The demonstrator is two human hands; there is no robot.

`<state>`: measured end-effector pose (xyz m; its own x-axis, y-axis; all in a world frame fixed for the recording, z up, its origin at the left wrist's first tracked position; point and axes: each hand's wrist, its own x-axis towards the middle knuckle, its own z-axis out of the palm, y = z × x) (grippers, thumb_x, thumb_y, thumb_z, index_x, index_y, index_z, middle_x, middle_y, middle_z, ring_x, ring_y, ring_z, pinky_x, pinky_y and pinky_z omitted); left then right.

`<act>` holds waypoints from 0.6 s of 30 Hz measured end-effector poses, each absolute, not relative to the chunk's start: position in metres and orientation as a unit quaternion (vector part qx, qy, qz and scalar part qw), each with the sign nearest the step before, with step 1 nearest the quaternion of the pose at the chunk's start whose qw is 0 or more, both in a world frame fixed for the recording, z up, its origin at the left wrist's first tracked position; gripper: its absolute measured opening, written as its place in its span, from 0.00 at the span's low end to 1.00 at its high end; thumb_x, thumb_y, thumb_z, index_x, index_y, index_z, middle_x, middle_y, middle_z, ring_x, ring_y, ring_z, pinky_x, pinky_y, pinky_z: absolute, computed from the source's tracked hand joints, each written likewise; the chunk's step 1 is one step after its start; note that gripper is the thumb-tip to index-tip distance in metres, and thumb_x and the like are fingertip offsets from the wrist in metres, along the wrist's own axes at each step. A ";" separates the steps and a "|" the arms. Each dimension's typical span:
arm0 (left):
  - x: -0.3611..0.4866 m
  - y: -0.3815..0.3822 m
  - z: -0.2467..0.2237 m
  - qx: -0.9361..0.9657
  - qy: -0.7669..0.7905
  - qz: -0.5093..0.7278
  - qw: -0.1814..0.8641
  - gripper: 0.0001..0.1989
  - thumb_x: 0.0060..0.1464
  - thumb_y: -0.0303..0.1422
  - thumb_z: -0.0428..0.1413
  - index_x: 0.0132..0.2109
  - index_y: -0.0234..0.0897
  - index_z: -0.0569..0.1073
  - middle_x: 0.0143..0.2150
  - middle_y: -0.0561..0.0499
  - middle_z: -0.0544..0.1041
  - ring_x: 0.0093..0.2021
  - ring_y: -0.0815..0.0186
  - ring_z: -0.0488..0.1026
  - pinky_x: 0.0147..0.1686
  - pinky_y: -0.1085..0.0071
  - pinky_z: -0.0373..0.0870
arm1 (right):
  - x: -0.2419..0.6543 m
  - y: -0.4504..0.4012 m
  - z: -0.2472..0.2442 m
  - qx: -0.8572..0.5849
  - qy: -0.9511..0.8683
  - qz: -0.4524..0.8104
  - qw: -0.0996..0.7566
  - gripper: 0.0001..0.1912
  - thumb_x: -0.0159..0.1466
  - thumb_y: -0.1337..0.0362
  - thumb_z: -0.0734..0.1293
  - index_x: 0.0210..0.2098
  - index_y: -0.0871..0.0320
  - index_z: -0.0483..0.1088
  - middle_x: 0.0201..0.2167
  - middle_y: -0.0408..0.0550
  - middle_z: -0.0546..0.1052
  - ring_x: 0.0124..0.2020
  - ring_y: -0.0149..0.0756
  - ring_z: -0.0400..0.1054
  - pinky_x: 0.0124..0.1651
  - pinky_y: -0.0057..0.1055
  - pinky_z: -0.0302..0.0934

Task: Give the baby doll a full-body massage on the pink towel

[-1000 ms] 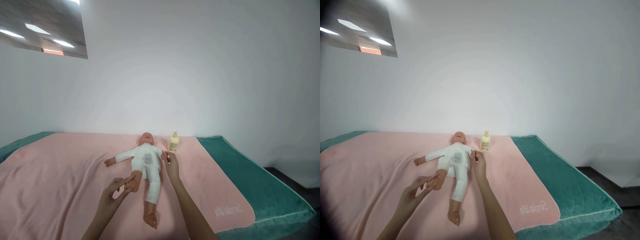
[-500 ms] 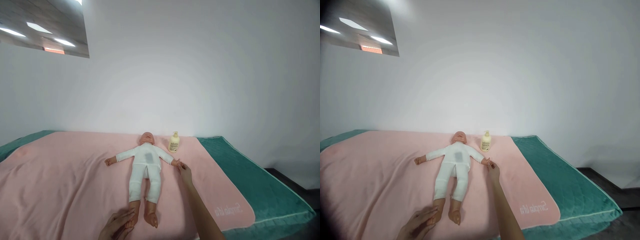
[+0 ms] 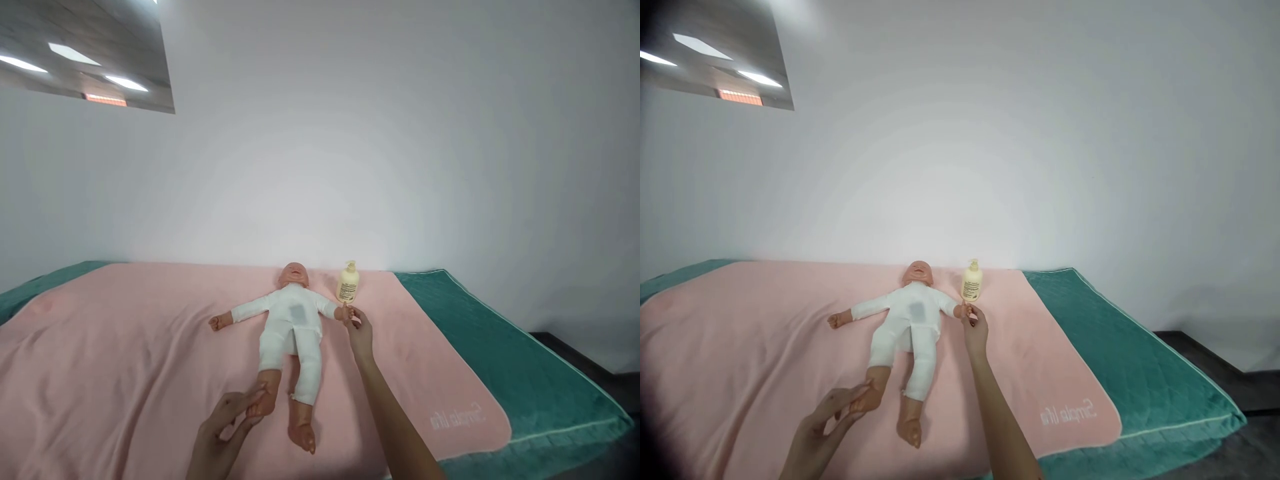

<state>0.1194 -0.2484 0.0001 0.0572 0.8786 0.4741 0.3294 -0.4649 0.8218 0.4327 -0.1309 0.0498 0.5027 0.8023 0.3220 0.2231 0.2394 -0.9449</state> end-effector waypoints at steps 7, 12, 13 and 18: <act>0.139 -0.210 0.048 0.652 0.479 0.535 0.244 0.17 0.51 0.44 0.59 0.48 0.47 0.78 0.37 0.52 0.77 0.28 0.68 0.66 0.34 0.71 0.70 | 0.378 -0.126 0.057 -0.505 -0.565 0.174 0.629 0.16 0.59 0.65 0.65 0.47 0.57 0.72 0.45 0.52 0.72 0.36 0.36 0.71 0.39 0.33 0.68; 0.155 -0.181 0.060 0.626 0.497 0.541 0.261 0.21 0.50 0.47 0.58 0.49 0.45 0.77 0.40 0.50 0.78 0.30 0.66 0.66 0.36 0.68 0.70 | 0.348 -0.136 0.047 -0.464 -0.656 0.152 0.576 0.19 0.59 0.74 0.61 0.47 0.54 0.74 0.44 0.50 0.71 0.44 0.38 0.69 0.48 0.35 0.67; 0.157 -0.173 0.061 0.622 0.497 0.544 0.265 0.22 0.50 0.47 0.58 0.49 0.44 0.77 0.41 0.49 0.78 0.30 0.66 0.66 0.36 0.67 0.69 | 0.345 -0.138 0.045 -0.461 -0.666 0.147 0.567 0.20 0.59 0.75 0.61 0.47 0.54 0.74 0.45 0.50 0.71 0.46 0.39 0.69 0.50 0.36 0.65; 0.157 -0.144 0.060 0.611 0.490 0.553 0.285 0.23 0.51 0.46 0.57 0.51 0.39 0.76 0.51 0.46 0.77 0.32 0.65 0.68 0.35 0.68 0.68 | 0.340 -0.139 0.041 -0.457 -0.690 0.137 0.544 0.19 0.61 0.75 0.61 0.48 0.53 0.73 0.45 0.50 0.71 0.47 0.41 0.68 0.53 0.39 0.64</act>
<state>0.1575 -0.1442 0.0599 -0.0914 0.9136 0.3962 0.2843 -0.3574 0.8896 0.3401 -0.1390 0.0413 0.0090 0.7802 0.6255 0.4823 0.5445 -0.6862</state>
